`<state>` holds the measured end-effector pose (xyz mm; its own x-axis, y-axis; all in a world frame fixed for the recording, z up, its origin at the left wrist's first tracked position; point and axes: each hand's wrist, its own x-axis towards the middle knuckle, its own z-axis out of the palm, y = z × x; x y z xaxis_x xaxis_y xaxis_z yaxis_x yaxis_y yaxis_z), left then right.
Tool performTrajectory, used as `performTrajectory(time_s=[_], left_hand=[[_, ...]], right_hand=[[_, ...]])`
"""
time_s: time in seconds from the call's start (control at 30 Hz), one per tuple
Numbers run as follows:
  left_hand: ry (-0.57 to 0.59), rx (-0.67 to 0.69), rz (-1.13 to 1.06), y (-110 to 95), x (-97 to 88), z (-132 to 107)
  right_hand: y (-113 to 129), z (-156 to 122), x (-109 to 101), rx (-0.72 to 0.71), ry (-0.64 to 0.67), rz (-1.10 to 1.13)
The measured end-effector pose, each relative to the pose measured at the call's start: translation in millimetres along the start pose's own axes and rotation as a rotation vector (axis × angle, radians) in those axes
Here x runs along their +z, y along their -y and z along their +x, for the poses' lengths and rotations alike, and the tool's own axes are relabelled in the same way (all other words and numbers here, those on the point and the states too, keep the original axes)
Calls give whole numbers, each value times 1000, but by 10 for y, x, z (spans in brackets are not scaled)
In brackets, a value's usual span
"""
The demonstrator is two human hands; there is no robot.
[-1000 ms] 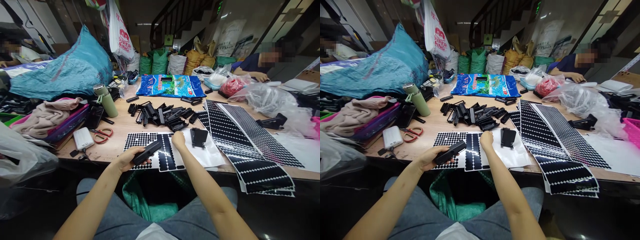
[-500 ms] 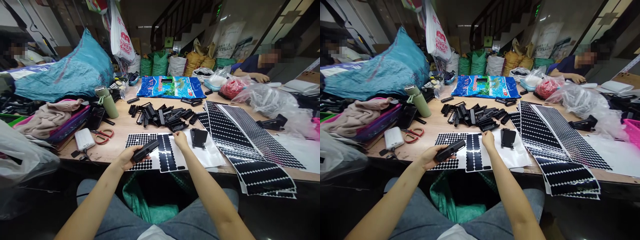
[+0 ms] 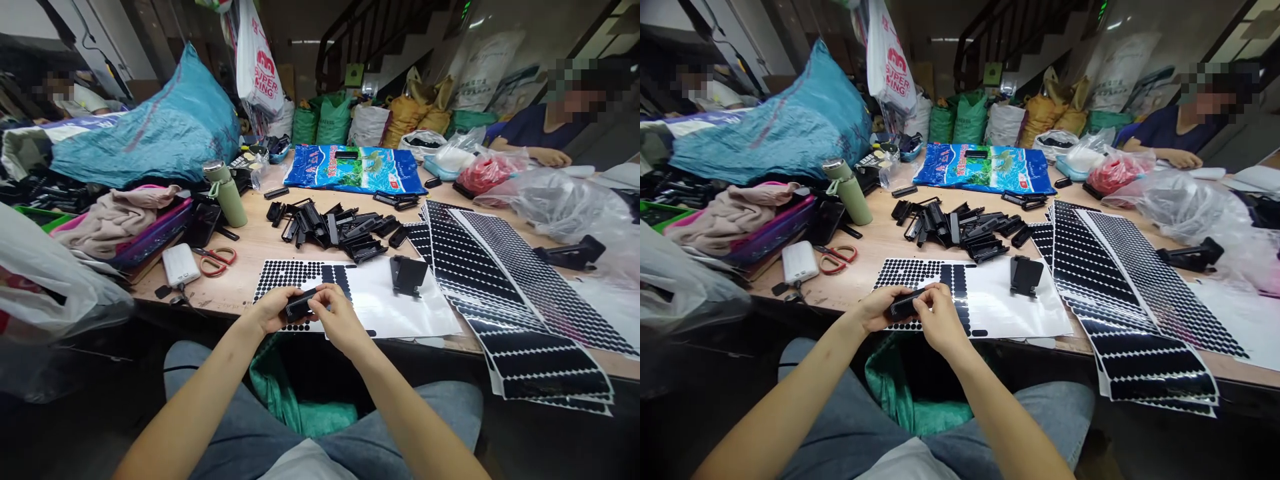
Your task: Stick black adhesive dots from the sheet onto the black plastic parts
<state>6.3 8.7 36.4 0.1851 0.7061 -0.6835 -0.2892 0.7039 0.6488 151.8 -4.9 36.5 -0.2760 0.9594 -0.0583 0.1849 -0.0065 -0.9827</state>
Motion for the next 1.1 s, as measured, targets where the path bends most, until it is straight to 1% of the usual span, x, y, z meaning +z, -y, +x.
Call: performTrajectory(time_s=[0.17, 0.37, 0.6, 0.77, 0.83, 0.9, 0.97, 1.03, 1.07, 1.1], left_hand=[[-54, 62, 50, 12, 43, -28], [-86, 94, 61, 31, 67, -36], [-86, 113, 70, 56, 80, -42], [-59, 129, 79, 75, 66, 10], [-44, 144, 81, 101, 66, 14], [-34, 145, 85, 153, 62, -20], [29, 102, 170, 223, 46, -83], [134, 90, 376, 261, 12, -122], [163, 125, 507, 249, -8, -108], [143, 196, 637, 205, -27, -60]], right_hand=[[-54, -6, 27, 2, -1, 4], [-65, -27, 41, -37, -40, -108], [-53, -70, 63, -75, -82, -172], [-58, -99, 99, -118, -109, -204], [-97, -112, 124, -159, -153, -222], [-163, -130, 126, -185, -257, -242], [-245, -150, 80, -182, -379, -256], [-324, -173, -16, -152, -455, -250], [-357, -185, -75, -130, -475, -241], [-385, -196, -133, -105, -489, -232]])
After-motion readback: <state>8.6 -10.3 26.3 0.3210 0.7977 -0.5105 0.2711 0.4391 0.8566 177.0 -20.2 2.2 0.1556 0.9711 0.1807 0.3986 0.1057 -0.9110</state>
